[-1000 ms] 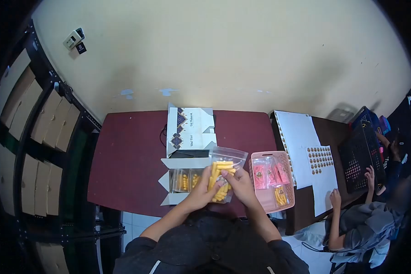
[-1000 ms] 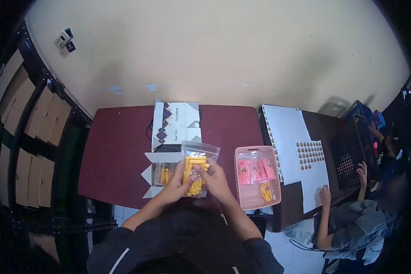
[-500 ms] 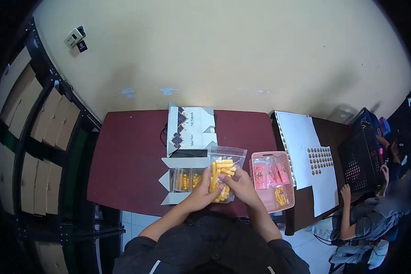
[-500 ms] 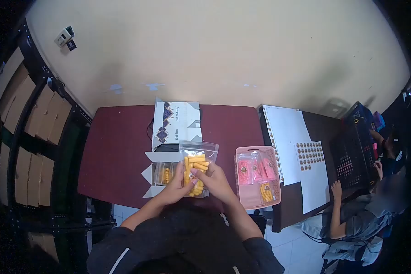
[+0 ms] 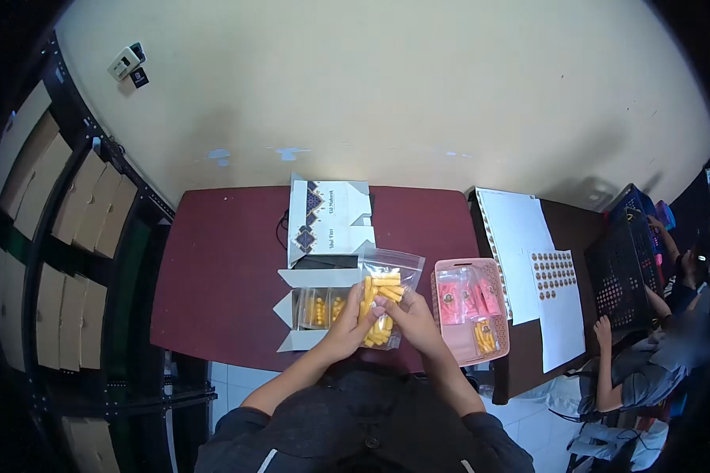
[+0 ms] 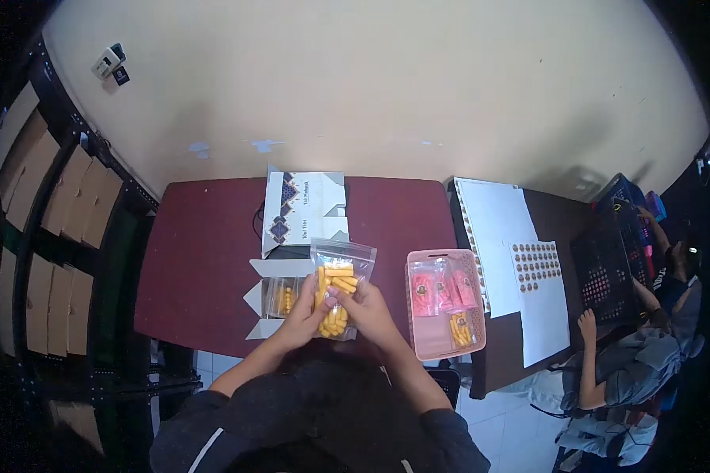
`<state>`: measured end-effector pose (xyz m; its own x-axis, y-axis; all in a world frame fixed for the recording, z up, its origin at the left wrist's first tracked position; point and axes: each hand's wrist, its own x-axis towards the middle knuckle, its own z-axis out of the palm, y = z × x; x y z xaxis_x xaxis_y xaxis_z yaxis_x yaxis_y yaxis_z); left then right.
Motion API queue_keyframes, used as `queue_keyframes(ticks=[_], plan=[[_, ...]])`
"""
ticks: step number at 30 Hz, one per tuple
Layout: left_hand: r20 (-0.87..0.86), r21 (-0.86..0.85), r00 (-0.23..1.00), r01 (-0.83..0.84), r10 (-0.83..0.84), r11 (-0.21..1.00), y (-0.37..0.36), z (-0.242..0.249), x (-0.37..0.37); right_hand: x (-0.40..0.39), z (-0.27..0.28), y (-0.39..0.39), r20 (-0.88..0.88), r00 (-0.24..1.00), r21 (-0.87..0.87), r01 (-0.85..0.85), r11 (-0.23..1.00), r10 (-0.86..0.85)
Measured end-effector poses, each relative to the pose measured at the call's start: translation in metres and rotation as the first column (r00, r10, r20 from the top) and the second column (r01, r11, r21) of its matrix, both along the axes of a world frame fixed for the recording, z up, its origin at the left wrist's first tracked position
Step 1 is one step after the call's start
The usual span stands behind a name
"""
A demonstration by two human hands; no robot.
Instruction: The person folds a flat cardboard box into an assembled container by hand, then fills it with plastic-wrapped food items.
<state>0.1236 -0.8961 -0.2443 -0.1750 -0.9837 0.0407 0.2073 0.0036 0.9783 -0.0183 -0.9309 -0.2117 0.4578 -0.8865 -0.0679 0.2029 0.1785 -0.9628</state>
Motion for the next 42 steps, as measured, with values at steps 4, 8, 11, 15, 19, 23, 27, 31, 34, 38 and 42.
queue_keyframes(ticks=[4, 8, 11, 15, 19, 23, 27, 31, 34, 38, 42], plan=[[0.236, -0.121, 0.969, -0.047, 0.075, 0.991, 0.006, -0.007, -0.004, 0.006, -0.016, 0.001, -0.008, 0.992, 0.008, 0.125, 0.992, -0.125], [0.242, -0.135, 0.965, -0.070, 0.102, 0.988, 0.011, -0.005, -0.006, -0.001, -0.013, -0.002, -0.059, 0.992, 0.137, 0.121, 0.983, -0.114], [-0.094, 0.008, 0.982, -0.166, 0.166, 0.986, 0.009, 0.014, -0.013, 0.004, -0.008, 0.001, 0.145, 0.969, 0.088, 0.188, 0.978, -0.199], [-0.161, -0.056, 0.943, -0.304, 0.292, 0.951, 0.003, 0.008, -0.014, 0.011, -0.016, 0.010, 0.052, 0.994, -0.132, 0.099, 0.986, -0.093], [-0.157, -0.046, 0.956, -0.259, 0.249, 0.965, 0.004, 0.002, -0.011, 0.011, -0.012, 0.016, -0.010, 0.994, -0.157, 0.103, 0.982, -0.106], [-0.167, -0.038, 0.951, -0.271, 0.261, 0.962, 0.006, -0.003, -0.011, 0.004, -0.007, 0.017, -0.087, 0.991, -0.148, 0.087, 0.985, -0.100], [-0.253, 0.065, 0.934, -0.243, 0.251, 0.968, 0.011, -0.006, -0.012, -0.002, -0.011, 0.012, -0.038, 0.999, -0.037, 0.001, 0.999, -0.002], [0.044, 0.025, 0.978, -0.207, 0.206, 0.978, 0.011, -0.009, -0.001, -0.008, -0.011, 0.006, -0.115, 0.981, -0.105, 0.142, 0.984, -0.153], [0.172, -0.137, 0.979, -0.085, 0.108, 0.987, 0.010, 0.006, -0.001, -0.005, -0.005, -0.004, 0.114, 0.936, -0.244, 0.350, 0.904, -0.332], [0.107, -0.188, 0.972, -0.187, 0.210, 0.964, 0.004, 0.004, 0.001, -0.011, 0.003, -0.003, -0.127, 0.926, -0.264, 0.313, 0.912, -0.355], [0.221, -0.124, 0.929, -0.277, 0.298, 0.953, -0.003, 0.009, 0.014, -0.002, -0.004, 0.006, -0.207, 0.917, -0.374, 0.249, 0.893, -0.342]])
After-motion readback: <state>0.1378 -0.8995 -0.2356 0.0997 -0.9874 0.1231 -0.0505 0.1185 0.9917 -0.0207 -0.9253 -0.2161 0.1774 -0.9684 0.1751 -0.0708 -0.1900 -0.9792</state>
